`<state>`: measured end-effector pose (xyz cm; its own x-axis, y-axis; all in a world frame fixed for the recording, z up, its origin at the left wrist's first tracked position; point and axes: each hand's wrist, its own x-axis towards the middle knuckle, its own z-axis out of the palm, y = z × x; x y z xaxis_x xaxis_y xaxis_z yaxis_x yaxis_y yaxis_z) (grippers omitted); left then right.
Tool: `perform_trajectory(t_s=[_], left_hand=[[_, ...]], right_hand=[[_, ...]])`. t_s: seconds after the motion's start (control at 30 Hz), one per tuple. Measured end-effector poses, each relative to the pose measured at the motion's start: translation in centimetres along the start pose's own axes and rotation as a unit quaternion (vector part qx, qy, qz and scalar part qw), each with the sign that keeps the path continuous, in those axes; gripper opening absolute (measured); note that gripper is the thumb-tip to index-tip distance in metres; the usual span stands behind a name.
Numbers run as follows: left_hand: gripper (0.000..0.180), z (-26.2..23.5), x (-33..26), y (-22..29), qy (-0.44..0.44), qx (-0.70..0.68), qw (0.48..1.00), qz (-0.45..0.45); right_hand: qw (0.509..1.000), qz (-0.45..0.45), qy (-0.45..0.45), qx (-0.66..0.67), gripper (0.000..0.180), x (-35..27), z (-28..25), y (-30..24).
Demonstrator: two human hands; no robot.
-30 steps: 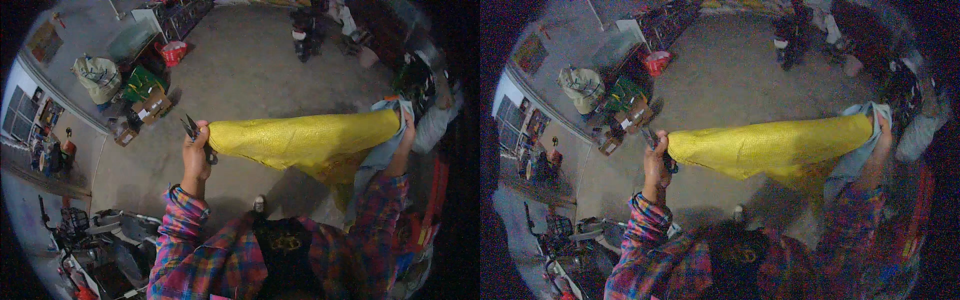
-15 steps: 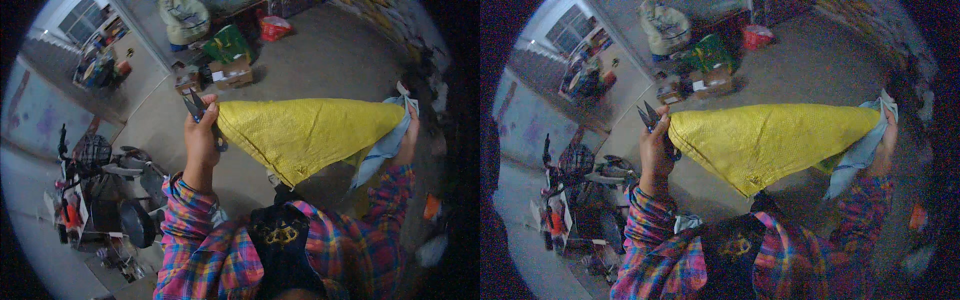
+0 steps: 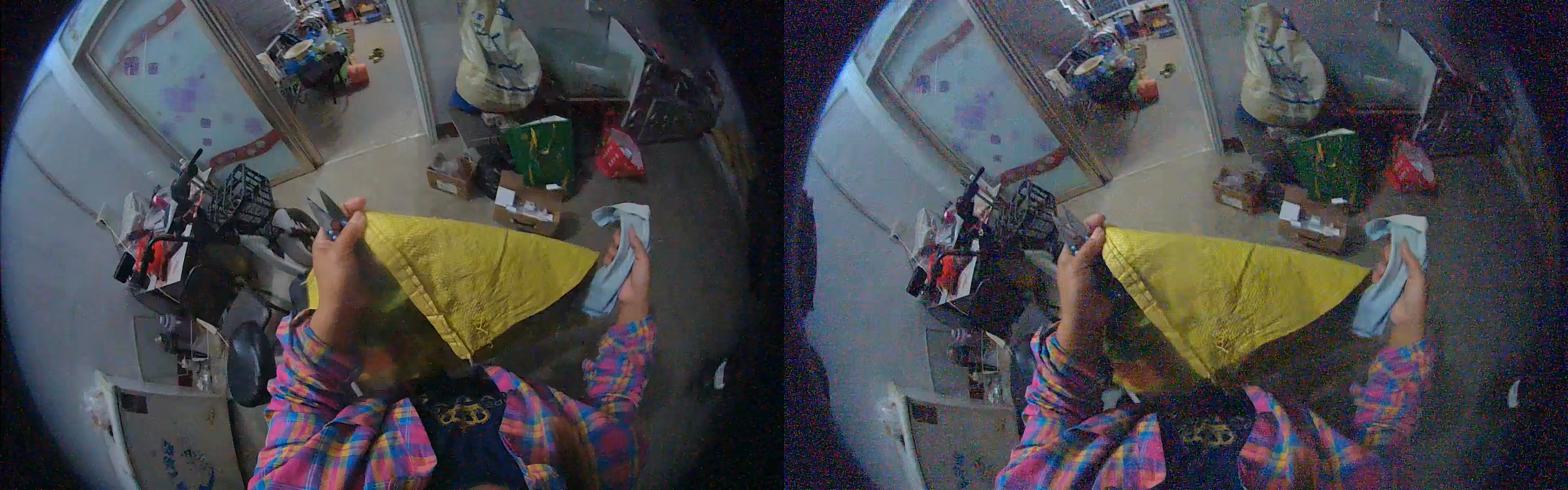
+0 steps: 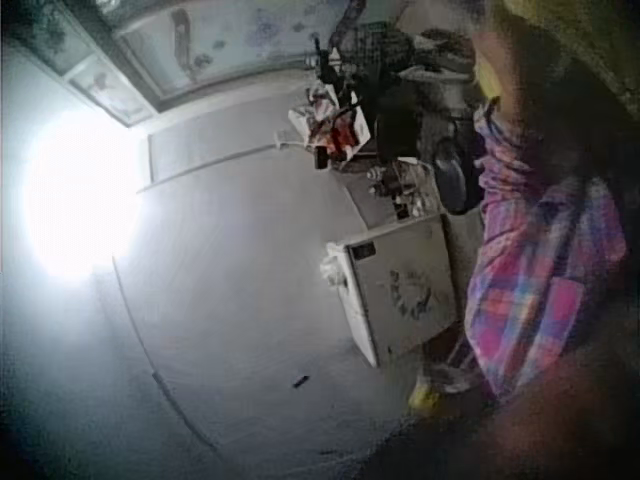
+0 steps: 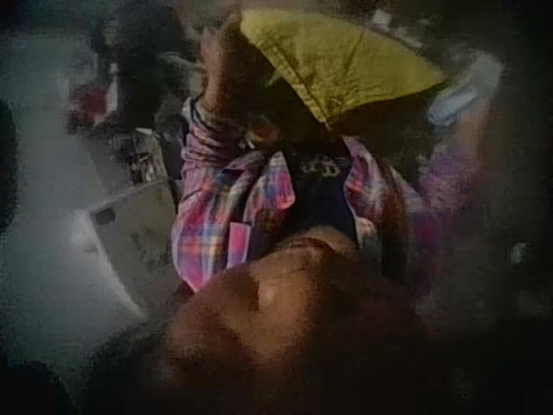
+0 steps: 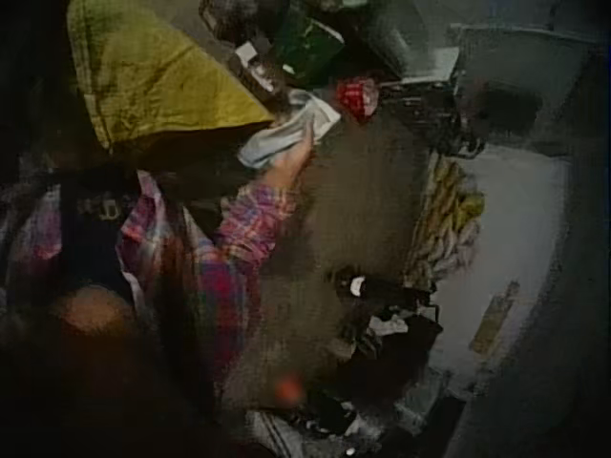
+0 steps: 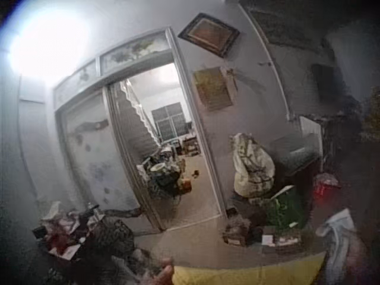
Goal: The person sits on the floor and uses scissors to cut a light blue fabric piece, trimming edges and separating sections. After cutting, the person gathers the cut fabric and a yellow bag, then walks to a table and places the items down.
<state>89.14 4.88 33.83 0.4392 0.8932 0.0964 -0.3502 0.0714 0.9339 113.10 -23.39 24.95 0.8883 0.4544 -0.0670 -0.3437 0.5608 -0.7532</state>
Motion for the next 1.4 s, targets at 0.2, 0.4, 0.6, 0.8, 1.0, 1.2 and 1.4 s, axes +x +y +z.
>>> perform_trajectory(t_s=[0.2,0.4,0.6,0.8,1.0,1.2,1.4], left_hand=[[0.021,-2.3,7.4,-1.2,-0.086,0.048,0.995,-0.015],[0.019,-1.8,18.8,-0.7,-0.087,0.029,0.996,0.002],[0.016,-3.9,27.9,-3.0,-0.068,-0.002,0.996,0.064],[0.016,-2.7,40.2,-6.4,-0.105,0.05,0.993,0.022],[0.017,-4.5,53.4,-5.5,-0.026,0.08,0.996,-0.006],[0.02,-5.2,65.1,-4.7,-0.035,0.073,0.997,-0.016],[0.02,-4.8,77.0,-5.1,-0.17,-0.006,0.982,-0.078]], right_hand=[[0.937,0.213,-0.272,-0.057,0.037,0.3,4.8,8.5],[0.883,0.387,-0.264,0.011,0.054,5.6,15.2,15.6],[0.872,0.387,-0.285,0.094,0.057,15.5,23.6,23.4],[0.903,0.317,-0.22,0.188,0.039,30.0,29.0,29.0],[0.916,0.255,-0.292,0.102,0.032,44.5,40.3,30.9],[0.946,0.216,-0.241,-0.025,0.031,51.5,46.8,32.9],[0.967,-0.04,-0.188,-0.167,0.038,57.6,53.9,36.4]])
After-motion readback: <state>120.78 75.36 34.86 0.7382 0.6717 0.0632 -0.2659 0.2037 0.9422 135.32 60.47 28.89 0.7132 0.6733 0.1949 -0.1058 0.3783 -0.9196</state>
